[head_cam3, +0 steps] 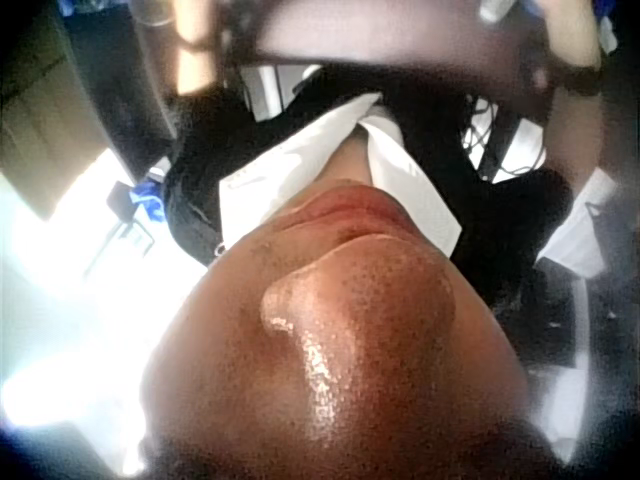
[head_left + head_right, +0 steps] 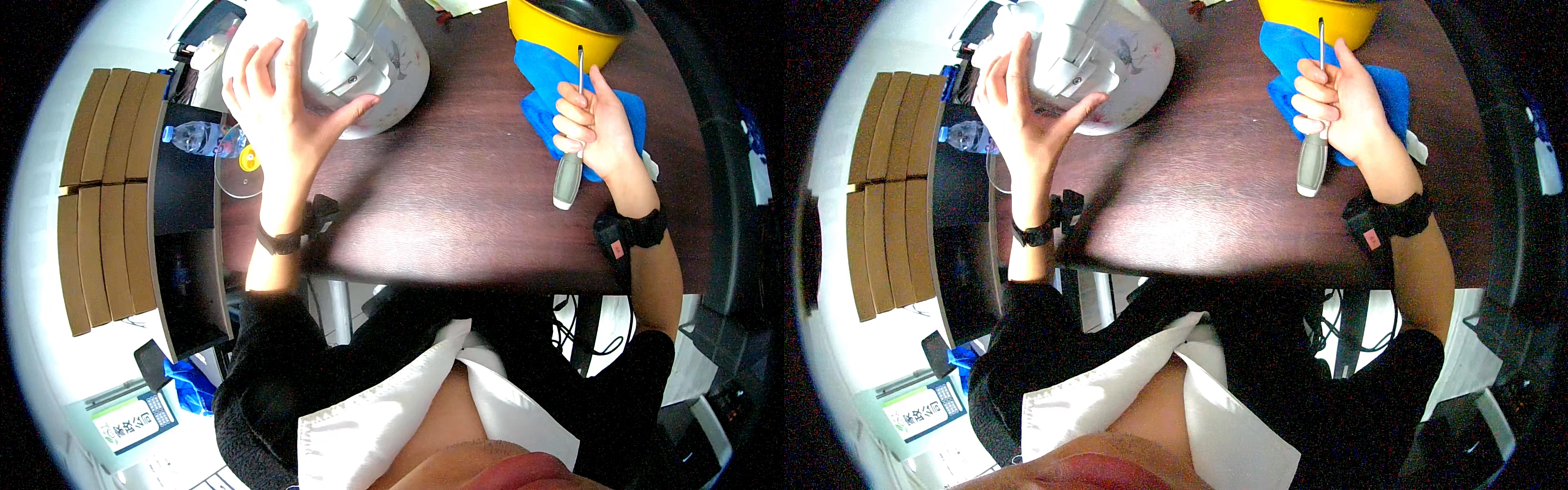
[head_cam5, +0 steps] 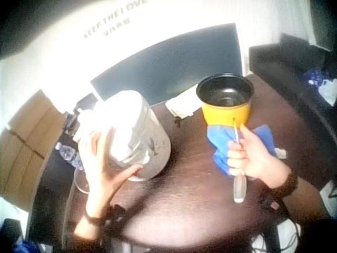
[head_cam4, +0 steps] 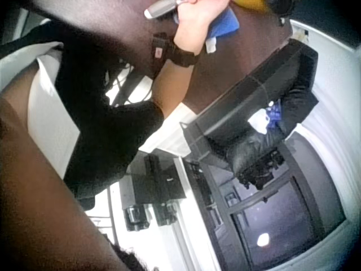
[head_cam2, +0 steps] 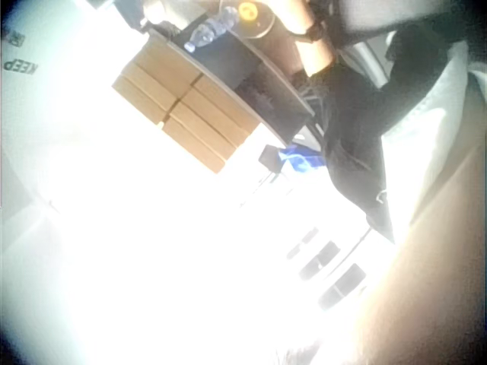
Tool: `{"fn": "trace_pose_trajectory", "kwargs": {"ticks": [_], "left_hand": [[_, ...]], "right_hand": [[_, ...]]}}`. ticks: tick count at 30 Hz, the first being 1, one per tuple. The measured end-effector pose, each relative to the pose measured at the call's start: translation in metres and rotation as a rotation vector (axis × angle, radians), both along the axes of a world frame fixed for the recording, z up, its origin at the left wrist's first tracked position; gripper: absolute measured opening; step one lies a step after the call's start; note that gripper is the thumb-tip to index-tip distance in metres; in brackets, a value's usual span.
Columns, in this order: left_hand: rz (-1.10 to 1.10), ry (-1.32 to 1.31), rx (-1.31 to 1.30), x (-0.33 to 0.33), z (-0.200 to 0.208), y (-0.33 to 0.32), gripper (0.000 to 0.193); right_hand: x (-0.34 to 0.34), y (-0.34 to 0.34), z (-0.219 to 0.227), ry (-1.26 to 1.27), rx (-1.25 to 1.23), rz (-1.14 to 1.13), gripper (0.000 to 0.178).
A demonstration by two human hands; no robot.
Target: The person uses a blue cloth to wipe a white appliance, then uses a screwdriver to remove screws from the appliance's casing. The person separates the appliance into two main parts and wipes the interior of the removed part with the cloth.
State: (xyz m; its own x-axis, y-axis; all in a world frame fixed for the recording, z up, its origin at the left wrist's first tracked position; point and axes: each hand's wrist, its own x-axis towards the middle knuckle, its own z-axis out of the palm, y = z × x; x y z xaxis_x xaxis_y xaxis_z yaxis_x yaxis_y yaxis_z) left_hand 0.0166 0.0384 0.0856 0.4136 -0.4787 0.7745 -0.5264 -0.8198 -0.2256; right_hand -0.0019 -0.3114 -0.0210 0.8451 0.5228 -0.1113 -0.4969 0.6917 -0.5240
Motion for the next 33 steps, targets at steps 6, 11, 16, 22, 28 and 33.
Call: {"fn": "trace_pose_trajectory", "kwargs": {"ticks": [6,11,16,22,28,33], "left_hand": [[0.151,0.013,0.068,-0.003,0.007,-0.004,0.091],[0.067,0.090,0.120,-0.001,0.029,-0.015,0.083],[-0.004,0.210,-0.161,0.037,0.043,0.033,0.074],[-0.025,0.311,-0.603,0.049,0.053,0.081,0.066],[0.063,0.358,-0.755,0.068,0.037,0.106,0.079],[0.061,0.261,-0.632,0.070,0.038,0.094,0.074]], "right_hand": [[0.000,0.002,-0.001,-0.045,-0.007,0.025,0.055],[-0.001,0.005,-0.002,-0.055,-0.083,0.053,0.053],[-0.006,0.013,0.001,-0.035,-0.168,-0.027,0.036],[-0.011,0.019,-0.001,-0.072,-0.189,-0.066,0.023],[-0.014,0.026,0.004,-0.158,-0.388,-0.102,0.022],[-0.022,0.040,0.013,-0.292,-0.692,-0.067,0.029]]}}
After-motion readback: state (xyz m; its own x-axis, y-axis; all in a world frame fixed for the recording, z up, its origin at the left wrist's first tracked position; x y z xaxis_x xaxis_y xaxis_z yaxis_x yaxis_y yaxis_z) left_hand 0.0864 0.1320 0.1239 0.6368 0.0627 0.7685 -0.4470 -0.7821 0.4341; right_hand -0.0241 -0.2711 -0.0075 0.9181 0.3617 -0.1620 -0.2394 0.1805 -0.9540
